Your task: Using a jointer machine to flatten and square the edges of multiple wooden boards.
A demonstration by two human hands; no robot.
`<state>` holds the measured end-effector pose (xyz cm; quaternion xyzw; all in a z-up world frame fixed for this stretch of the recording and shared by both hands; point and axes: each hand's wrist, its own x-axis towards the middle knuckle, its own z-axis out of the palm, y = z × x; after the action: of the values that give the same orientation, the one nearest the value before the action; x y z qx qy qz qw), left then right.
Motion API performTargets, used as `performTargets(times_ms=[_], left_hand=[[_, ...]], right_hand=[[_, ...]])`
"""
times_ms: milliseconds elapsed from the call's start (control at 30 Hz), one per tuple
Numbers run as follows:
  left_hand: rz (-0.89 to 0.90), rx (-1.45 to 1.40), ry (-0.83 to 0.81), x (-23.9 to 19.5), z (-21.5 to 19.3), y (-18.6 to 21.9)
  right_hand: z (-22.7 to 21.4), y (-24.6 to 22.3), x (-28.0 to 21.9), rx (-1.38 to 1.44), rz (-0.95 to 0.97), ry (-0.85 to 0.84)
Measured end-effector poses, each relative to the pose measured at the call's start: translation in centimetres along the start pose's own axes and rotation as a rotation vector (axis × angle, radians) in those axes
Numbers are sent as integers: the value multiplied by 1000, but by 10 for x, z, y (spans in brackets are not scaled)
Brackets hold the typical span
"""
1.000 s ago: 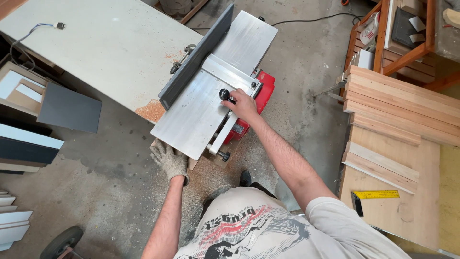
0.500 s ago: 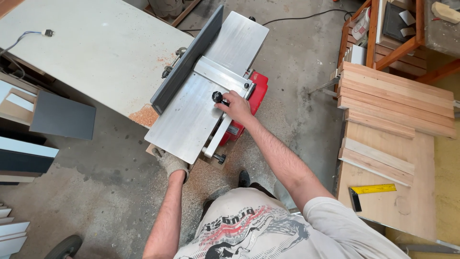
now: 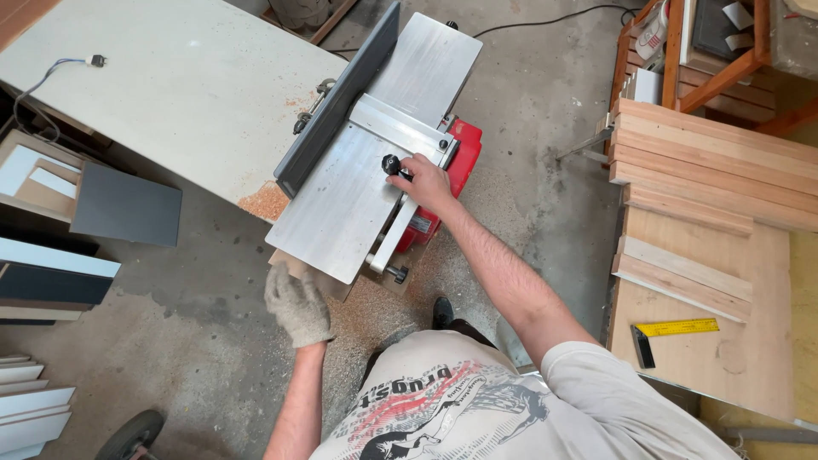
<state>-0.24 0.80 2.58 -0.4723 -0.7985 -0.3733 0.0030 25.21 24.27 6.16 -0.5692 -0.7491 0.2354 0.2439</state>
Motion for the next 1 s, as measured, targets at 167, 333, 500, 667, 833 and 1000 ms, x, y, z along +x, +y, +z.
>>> performTargets(times_ms=[167,333,500,667,833,1000], left_hand=[[-162,-436,-634,40,-30,125],[-76,-517,-686,52,80,150],[-262,-430,-757,68,148,171],[-562,-610,-463,72,166,189],[-582,-305,-384,79,152,240],[-669,-127,-266,76,163,253]], right_hand=[[1,-2,-1,-38,-6,20],[3,0,-5,0,-21,49],[9,30,5,30,-64,34],[-35,44,4,450,-172,-171],[-105,156,79,834,-69,-33],[-98,327,228,1006,267,89]])
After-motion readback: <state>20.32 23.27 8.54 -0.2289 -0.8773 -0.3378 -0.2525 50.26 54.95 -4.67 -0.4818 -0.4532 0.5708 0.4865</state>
